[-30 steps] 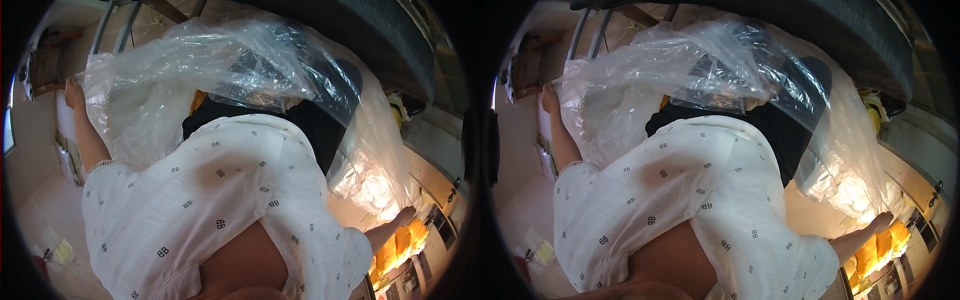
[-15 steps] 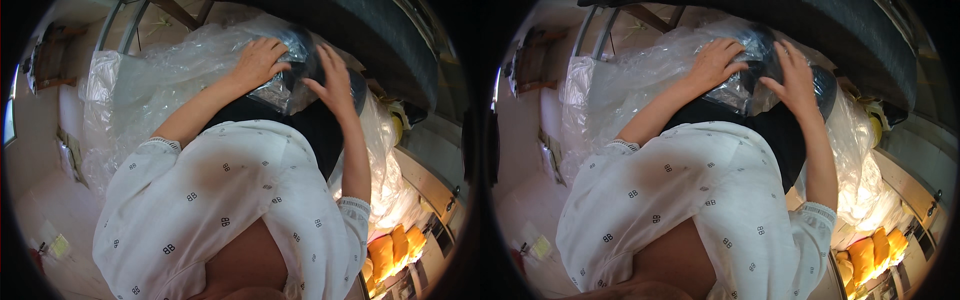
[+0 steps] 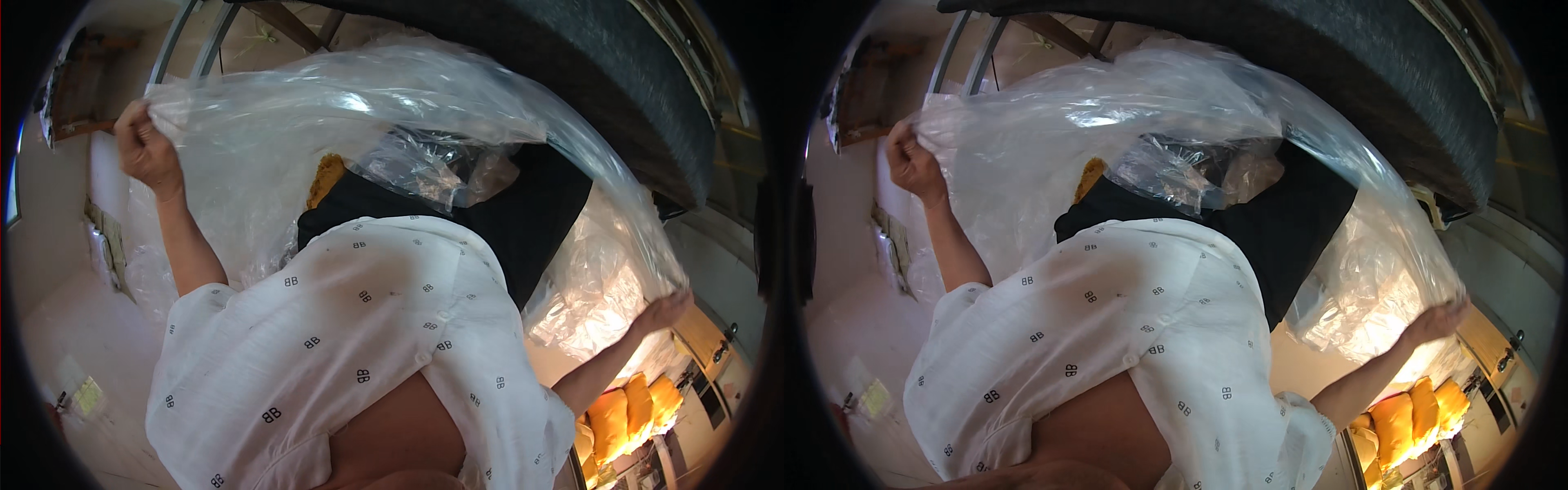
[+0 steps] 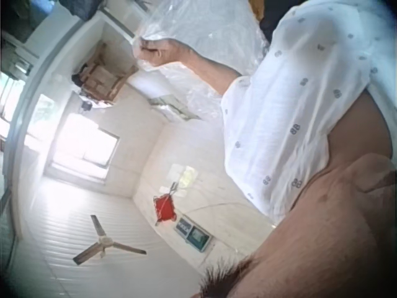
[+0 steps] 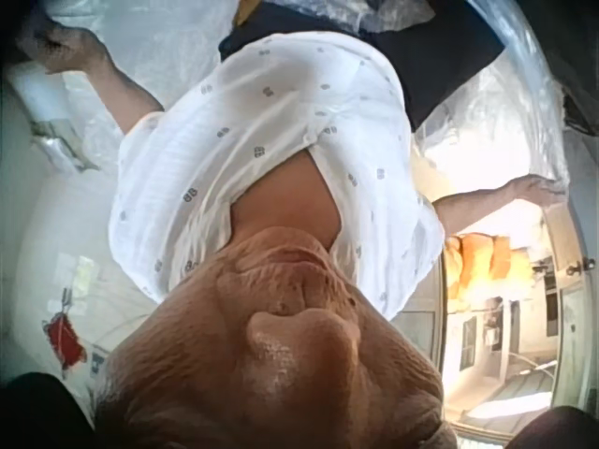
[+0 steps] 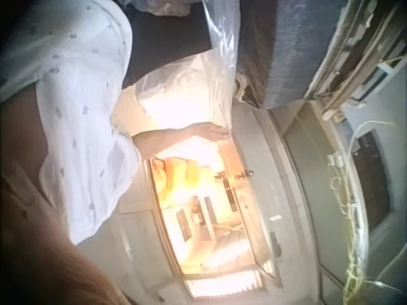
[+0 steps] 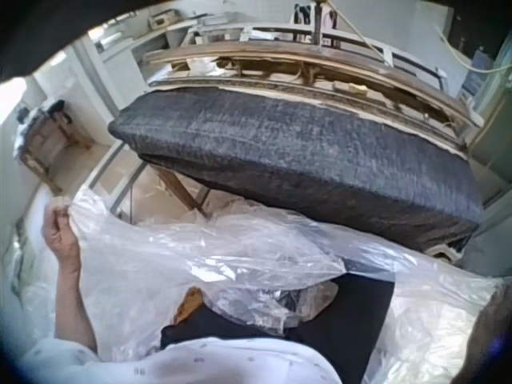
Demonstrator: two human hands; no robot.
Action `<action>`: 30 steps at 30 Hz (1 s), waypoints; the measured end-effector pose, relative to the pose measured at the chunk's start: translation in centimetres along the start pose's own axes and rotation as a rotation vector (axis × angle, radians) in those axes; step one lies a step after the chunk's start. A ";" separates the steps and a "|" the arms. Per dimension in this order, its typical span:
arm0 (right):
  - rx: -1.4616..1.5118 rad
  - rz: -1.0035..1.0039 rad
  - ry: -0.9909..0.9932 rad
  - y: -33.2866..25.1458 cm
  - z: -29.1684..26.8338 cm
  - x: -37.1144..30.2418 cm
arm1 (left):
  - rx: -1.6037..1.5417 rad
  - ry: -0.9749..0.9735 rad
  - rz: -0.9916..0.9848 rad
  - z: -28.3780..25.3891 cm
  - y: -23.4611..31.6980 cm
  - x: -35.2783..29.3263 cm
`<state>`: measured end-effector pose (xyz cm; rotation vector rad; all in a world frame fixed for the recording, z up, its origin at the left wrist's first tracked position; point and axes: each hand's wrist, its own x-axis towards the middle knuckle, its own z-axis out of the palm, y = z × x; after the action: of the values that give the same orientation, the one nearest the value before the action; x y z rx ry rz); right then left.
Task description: Wrapping a large upholstered object with plastic sheeting and securing it.
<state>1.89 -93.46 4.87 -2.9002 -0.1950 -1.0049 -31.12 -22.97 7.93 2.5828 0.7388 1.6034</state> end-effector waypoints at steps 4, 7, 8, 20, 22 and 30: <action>-0.343 0.304 -0.059 12.6 -3.9 -3.8 | 0.152 0.042 -0.115 -1.7 -5.9 -1.4; -0.529 0.420 -0.152 21.9 -6.3 -9.3 | 0.336 -0.076 -0.220 -3.0 -11.3 -3.6; -0.523 0.613 -0.228 23.0 -7.3 -9.9 | 0.434 -0.133 -0.313 -3.4 -13.0 -4.4; -0.245 0.086 -0.597 25.2 -1.3 -5.8 | 0.605 -0.627 0.009 2.2 -14.7 -2.9; 0.409 0.076 -0.641 9.1 2.3 -1.2 | -0.040 -0.694 -0.072 5.5 -3.7 -3.8; 0.872 -0.610 -0.744 -29.7 4.9 -4.9 | -0.630 -0.913 0.155 12.8 20.6 -11.0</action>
<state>-3.15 -64.01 -1.41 -2.2166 -1.2300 0.2205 -16.31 -42.69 -2.20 2.4663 -0.0434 0.3891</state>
